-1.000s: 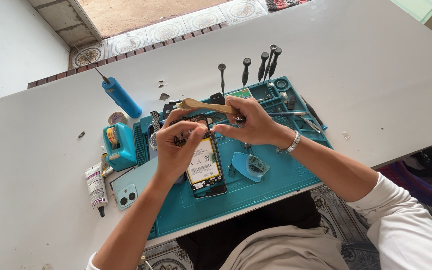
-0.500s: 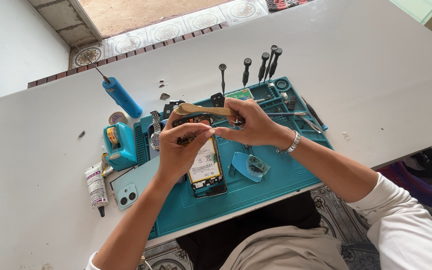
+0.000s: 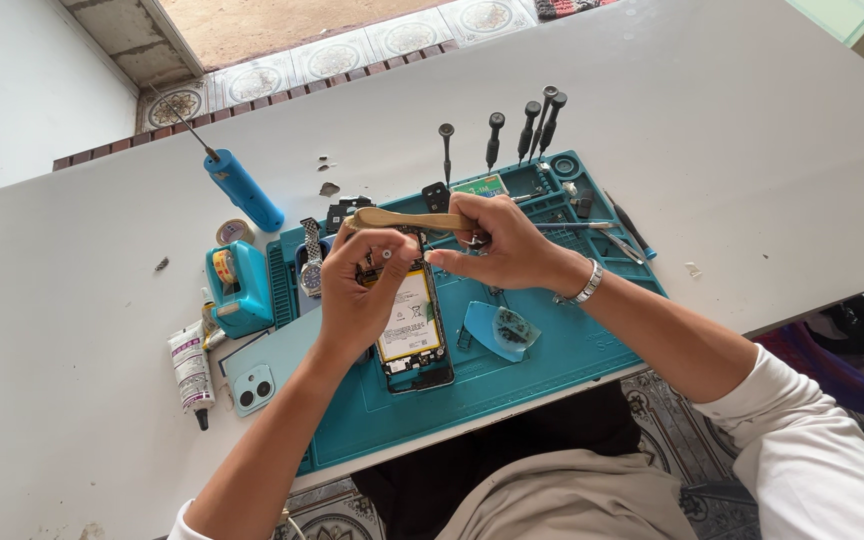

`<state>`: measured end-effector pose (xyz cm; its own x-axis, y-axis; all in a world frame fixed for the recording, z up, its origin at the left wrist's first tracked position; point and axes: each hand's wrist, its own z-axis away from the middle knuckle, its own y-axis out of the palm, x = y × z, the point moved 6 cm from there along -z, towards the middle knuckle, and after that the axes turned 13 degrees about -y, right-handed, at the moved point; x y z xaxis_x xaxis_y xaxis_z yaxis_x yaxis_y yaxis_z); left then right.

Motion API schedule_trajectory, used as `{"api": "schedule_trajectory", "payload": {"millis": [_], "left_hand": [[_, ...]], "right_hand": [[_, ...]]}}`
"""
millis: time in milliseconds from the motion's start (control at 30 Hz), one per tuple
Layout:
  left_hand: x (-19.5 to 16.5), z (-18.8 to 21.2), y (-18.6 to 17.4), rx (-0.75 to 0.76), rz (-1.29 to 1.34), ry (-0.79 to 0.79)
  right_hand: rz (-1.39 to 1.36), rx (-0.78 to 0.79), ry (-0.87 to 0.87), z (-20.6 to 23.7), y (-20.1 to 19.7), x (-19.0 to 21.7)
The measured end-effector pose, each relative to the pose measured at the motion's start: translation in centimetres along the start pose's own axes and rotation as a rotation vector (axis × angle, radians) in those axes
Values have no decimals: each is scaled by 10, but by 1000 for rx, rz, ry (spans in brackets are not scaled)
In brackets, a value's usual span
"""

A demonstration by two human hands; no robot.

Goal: The person pries open the back cover of a smartphone using a blue pry tool, then works the opened phone with their hands to detach internal components. They use a metal pry tool and a wooden stick to lift and loosen the battery and internal parts from the phone frame on a repair mat.

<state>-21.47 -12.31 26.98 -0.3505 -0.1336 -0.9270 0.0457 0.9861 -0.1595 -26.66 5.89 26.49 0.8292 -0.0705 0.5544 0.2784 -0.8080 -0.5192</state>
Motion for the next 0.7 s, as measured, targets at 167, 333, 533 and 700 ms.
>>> {"api": "schedule_trajectory", "payload": {"millis": [167,333,533,700], "left_hand": [[0,0,-1,-10,128,-57],[6,-3,-12,-108,188,-110],[19,-7,-55,-398,416,-197],[32,-14,-86,-533,644,-302]], "right_hand": [[-39,1,-26,5,2,-5],[-126,-2,-144,10,0,-15],[266,-88,229,12,-17,-44],[401,20,465,13,-28,-51]]}}
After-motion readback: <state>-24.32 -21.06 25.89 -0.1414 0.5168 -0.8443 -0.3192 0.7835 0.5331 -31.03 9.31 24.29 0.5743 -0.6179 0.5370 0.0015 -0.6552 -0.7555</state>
